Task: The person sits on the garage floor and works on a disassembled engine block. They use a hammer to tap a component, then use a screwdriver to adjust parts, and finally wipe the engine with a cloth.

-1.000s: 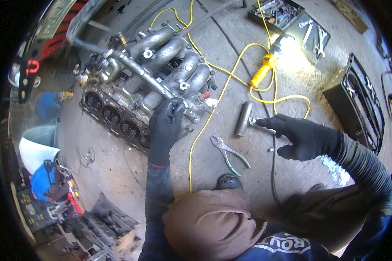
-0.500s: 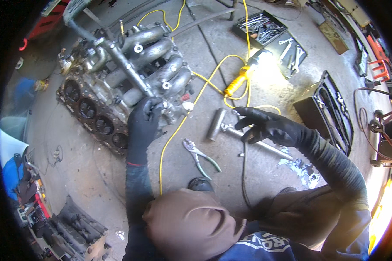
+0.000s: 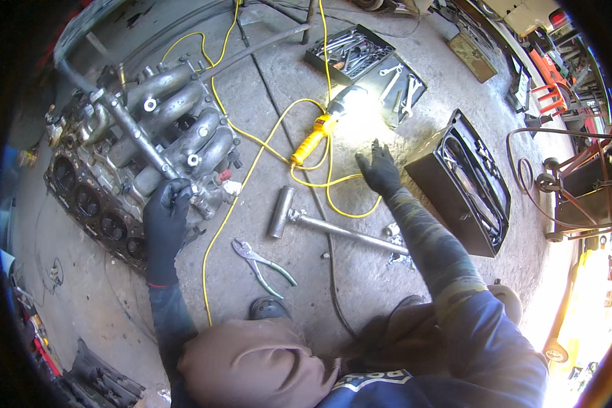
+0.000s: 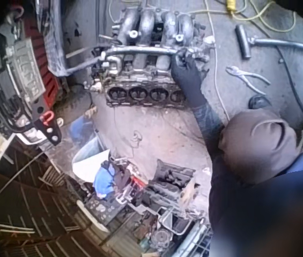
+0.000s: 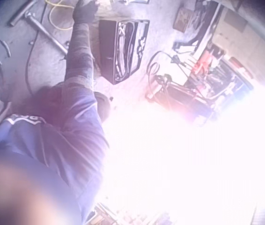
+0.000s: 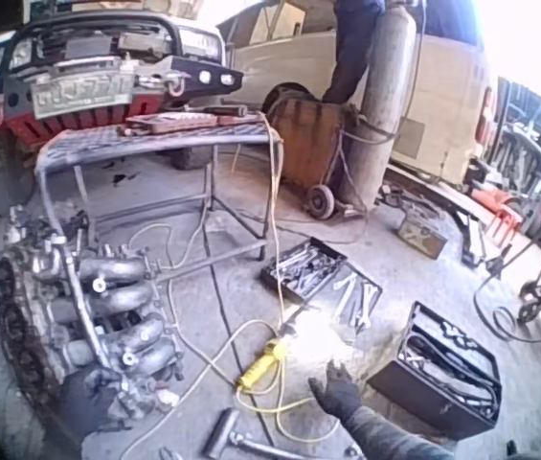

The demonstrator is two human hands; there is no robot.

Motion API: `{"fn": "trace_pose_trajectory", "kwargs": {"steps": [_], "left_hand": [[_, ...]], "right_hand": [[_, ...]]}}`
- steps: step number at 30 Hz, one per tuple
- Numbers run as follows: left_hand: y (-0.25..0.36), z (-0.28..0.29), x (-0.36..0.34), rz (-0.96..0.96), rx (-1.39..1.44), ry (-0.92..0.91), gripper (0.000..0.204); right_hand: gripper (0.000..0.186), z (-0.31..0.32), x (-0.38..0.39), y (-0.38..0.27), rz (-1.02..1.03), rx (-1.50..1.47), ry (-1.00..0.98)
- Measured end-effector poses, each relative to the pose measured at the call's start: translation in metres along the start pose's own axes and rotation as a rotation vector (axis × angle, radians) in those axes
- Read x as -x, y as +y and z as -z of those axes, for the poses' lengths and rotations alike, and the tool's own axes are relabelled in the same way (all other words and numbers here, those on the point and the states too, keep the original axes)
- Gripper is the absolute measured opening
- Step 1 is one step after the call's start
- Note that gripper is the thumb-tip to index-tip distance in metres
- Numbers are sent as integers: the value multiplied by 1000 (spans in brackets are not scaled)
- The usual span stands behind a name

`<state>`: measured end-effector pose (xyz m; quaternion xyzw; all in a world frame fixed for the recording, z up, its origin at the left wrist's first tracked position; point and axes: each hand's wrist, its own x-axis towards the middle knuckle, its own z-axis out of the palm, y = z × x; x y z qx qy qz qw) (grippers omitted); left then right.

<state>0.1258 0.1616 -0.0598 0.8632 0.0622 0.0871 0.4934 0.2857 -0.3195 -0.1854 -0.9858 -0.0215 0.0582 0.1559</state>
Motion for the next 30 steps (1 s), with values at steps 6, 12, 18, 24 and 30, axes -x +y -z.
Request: {"fn": "trace_pose_trajectory", "kwargs": {"steps": [6, 12, 18, 24, 30], "left_hand": [[0, 2, 1, 49, 30, -2, 18], [-1, 0, 4, 107, -59, 40, 20], [2, -1, 3, 30, -34, 9, 21], [-3, -1, 5, -142, -134, 64, 19], [5, -11, 4, -85, 59, 137, 13]], "right_hand": [[95, -23, -7, -19, -161, 212, 12], [97, -6, 13, -11, -18, 296, -110], [74, 15, 12, 1, 174, 415, -222], [34, 26, 30, -15, 345, 310, 236], [22, -11, 115, -83, 144, -296, 262]]}}
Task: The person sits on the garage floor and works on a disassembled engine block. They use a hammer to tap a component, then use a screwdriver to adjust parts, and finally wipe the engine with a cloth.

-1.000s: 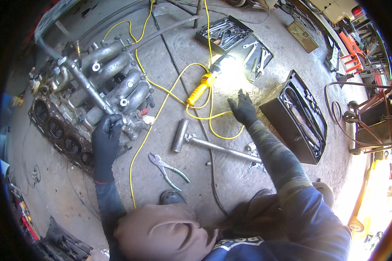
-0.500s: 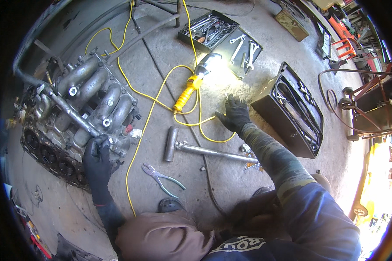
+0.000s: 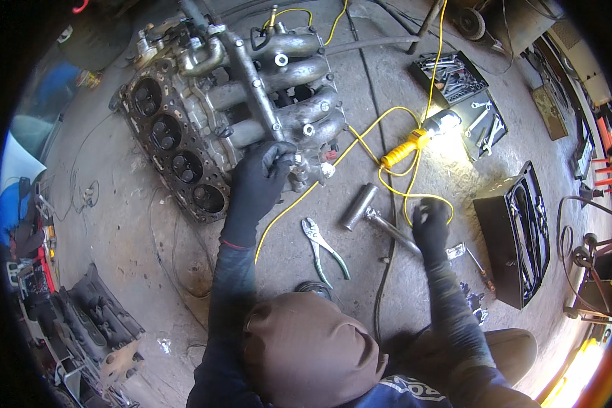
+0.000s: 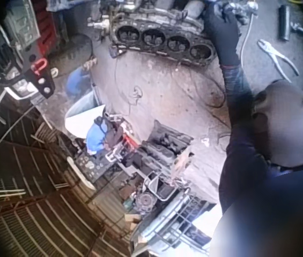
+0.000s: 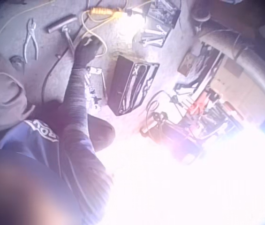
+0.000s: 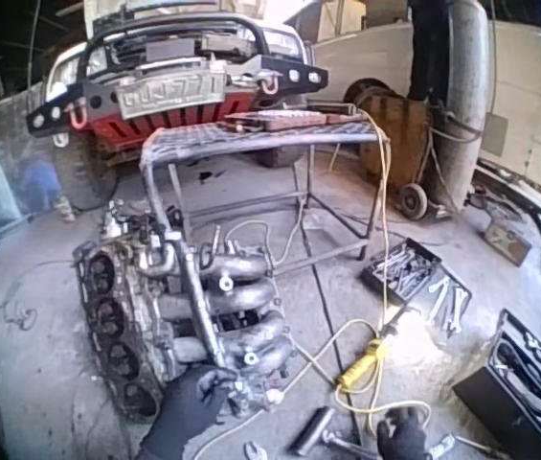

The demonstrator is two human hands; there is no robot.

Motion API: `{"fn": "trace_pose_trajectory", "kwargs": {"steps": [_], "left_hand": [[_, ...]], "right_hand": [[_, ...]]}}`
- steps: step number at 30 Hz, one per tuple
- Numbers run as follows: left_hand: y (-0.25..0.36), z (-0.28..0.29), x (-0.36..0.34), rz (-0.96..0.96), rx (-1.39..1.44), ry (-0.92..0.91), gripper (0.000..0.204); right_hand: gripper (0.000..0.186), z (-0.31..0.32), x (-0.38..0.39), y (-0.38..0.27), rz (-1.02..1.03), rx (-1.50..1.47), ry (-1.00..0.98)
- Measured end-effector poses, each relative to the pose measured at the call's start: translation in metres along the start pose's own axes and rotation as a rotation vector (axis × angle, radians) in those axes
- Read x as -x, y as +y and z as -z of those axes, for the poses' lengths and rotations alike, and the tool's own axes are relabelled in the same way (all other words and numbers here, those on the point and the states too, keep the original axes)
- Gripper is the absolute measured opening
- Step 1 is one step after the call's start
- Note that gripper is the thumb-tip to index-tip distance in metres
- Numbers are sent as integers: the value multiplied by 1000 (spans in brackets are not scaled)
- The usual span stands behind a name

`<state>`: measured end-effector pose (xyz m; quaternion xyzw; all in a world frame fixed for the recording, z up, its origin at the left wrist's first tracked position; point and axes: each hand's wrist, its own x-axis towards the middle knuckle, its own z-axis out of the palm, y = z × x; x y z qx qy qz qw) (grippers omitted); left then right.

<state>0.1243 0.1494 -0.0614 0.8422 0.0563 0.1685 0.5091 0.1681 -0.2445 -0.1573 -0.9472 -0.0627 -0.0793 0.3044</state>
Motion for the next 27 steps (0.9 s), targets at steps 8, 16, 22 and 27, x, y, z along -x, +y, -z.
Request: {"fn": "trace_pose_trajectory", "kwargs": {"steps": [8, 16, 22, 27], "left_hand": [[-1, -3, 3, 7, 89, 28, 13], [-10, -3, -1, 6, 149, -10, 15], [-3, 4, -1, 46, 146, -75, 14], [-4, 2, -3, 24, 66, -34, 12]], "right_hand": [[31, -23, 29, -37, 239, 251, -389], [31, -43, 15, -43, 239, 403, -474], [32, 1, -21, -69, 90, 294, -533], [42, 63, -59, -128, 112, -87, -593]]}}
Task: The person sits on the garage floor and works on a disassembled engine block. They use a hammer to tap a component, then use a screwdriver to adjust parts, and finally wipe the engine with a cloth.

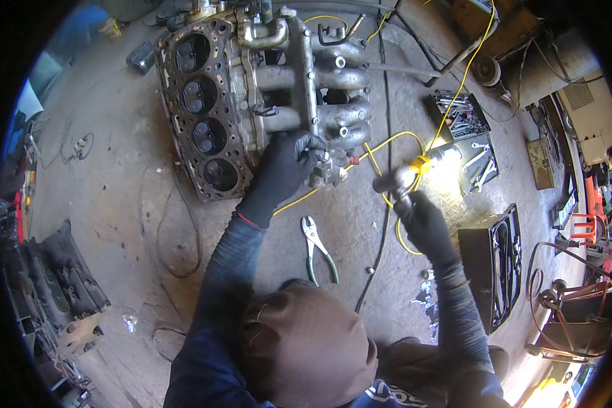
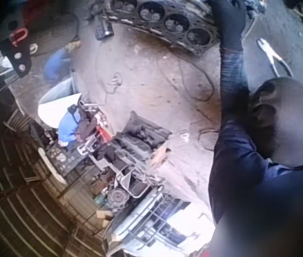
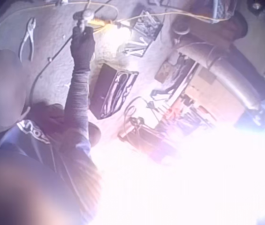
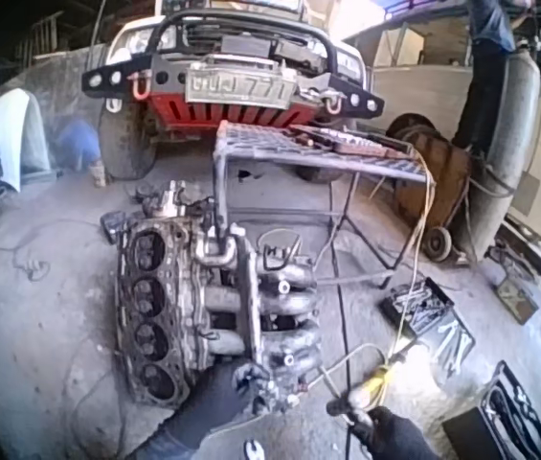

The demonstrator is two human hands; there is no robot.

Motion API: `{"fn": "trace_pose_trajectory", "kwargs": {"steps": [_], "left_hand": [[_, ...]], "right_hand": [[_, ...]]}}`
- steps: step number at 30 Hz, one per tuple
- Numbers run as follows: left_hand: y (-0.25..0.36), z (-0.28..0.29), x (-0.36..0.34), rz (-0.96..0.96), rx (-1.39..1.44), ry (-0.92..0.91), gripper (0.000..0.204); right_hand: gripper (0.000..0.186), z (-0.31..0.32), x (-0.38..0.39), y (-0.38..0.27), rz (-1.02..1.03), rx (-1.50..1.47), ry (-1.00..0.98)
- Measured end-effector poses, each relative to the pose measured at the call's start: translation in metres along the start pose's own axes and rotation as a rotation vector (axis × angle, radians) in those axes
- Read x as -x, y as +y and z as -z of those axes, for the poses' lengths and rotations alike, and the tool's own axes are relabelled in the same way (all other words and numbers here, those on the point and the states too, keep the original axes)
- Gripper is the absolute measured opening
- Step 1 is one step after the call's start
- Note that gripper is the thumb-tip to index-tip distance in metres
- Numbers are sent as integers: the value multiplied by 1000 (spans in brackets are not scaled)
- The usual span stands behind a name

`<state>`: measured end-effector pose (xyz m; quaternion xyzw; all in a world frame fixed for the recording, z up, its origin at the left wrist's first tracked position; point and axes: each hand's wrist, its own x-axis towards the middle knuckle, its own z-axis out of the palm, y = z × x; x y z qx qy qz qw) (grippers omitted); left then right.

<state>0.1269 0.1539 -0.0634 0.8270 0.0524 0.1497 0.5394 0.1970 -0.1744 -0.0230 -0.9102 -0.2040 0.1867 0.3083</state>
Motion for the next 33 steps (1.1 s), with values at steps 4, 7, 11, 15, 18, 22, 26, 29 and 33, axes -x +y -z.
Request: {"fn": "trace_pose_trajectory", "kwargs": {"steps": [4, 7, 11, 15, 18, 22, 26, 29, 33], "left_hand": [[-2, -3, -1, 61, 95, -13, 13], [-2, -2, -1, 50, 67, -3, 15], [-1, 1, -1, 17, -59, -7, 18], [0, 1, -1, -14, -46, 37, 21], [3, 1, 2, 12, 8, 18, 21], [7, 0, 6, 25, 80, 39, 21], [5, -4, 7, -24, 87, 73, 20], [1, -5, 7, -39, 16, 90, 20], [-2, -6, 7, -75, -59, 129, 21]], "right_hand": [[36, 22, -7, -59, 235, -4, 31], [35, 23, -14, -95, 317, 57, 38], [37, 14, -32, -126, 386, 129, 4], [32, 14, -41, -138, 349, 123, -59], [32, 15, -46, -141, 349, 117, -50], [34, 18, -47, -141, 432, 248, -57], [33, 18, -48, -140, 473, 293, -37], [33, 18, -48, -142, 405, 293, -24], [32, 17, -46, -144, 451, 261, -19]]}}
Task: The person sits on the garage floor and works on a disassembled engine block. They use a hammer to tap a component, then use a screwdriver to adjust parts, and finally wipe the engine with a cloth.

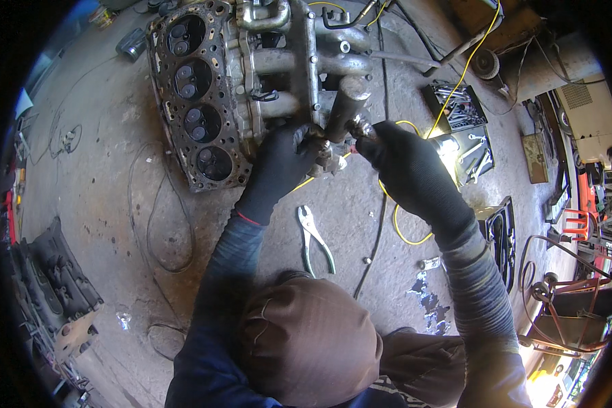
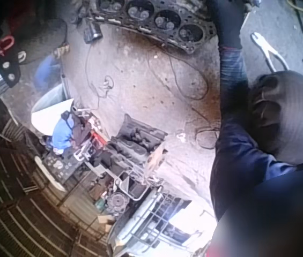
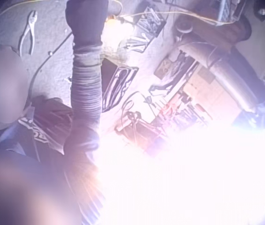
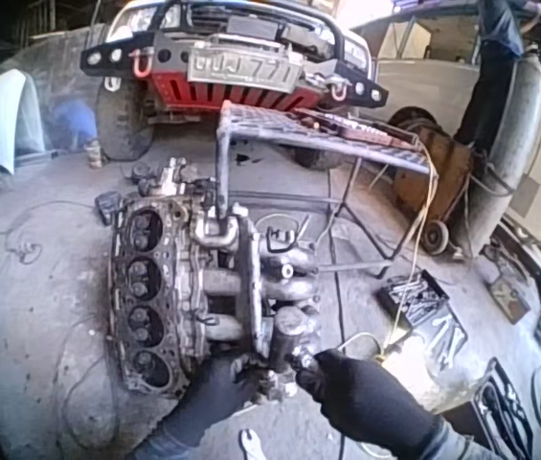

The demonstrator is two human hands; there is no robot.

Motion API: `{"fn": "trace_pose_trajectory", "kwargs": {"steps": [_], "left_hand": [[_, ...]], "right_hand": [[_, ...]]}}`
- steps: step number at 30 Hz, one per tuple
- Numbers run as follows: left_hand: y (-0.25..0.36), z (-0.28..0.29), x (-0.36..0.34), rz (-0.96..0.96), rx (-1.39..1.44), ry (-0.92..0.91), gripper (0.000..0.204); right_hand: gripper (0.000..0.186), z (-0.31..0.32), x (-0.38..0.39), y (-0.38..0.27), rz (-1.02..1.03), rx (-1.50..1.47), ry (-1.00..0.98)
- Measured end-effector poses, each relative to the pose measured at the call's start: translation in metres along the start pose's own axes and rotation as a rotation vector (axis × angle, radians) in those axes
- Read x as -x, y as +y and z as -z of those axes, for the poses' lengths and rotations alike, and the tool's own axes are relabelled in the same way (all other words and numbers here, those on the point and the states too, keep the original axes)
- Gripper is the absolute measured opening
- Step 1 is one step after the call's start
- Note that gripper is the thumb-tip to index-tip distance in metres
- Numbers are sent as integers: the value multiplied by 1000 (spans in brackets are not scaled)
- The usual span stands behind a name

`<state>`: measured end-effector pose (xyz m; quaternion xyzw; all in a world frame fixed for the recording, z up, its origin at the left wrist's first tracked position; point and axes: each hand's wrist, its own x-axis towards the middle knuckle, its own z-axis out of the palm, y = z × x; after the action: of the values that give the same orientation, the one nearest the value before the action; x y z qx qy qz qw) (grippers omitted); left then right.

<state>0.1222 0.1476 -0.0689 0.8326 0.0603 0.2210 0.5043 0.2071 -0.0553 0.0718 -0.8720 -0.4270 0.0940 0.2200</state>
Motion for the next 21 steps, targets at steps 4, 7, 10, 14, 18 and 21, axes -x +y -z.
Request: {"fn": "trace_pose_trajectory", "kwargs": {"steps": [4, 7, 10, 14, 18, 21], "left_hand": [[1, 0, 1, 36, 40, -2, 23], [3, 1, 0, 6, -5, -17, 22], [3, 2, -2, 34, 23, -25, 20], [6, 3, 0, 72, 72, -58, 19], [10, 5, -1, 32, 50, -32, 19], [10, 7, -2, 20, 42, -43, 18]], "right_hand": [[30, 1, 0, 1, -22, 18, -28], [29, 0, 0, 2, 39, 61, -1], [28, 0, 1, 4, 157, 104, 10], [24, 1, -1, 5, 113, 94, 2], [23, 0, -1, 4, 55, 54, -29], [21, 0, -2, 6, 243, 179, 48]]}}
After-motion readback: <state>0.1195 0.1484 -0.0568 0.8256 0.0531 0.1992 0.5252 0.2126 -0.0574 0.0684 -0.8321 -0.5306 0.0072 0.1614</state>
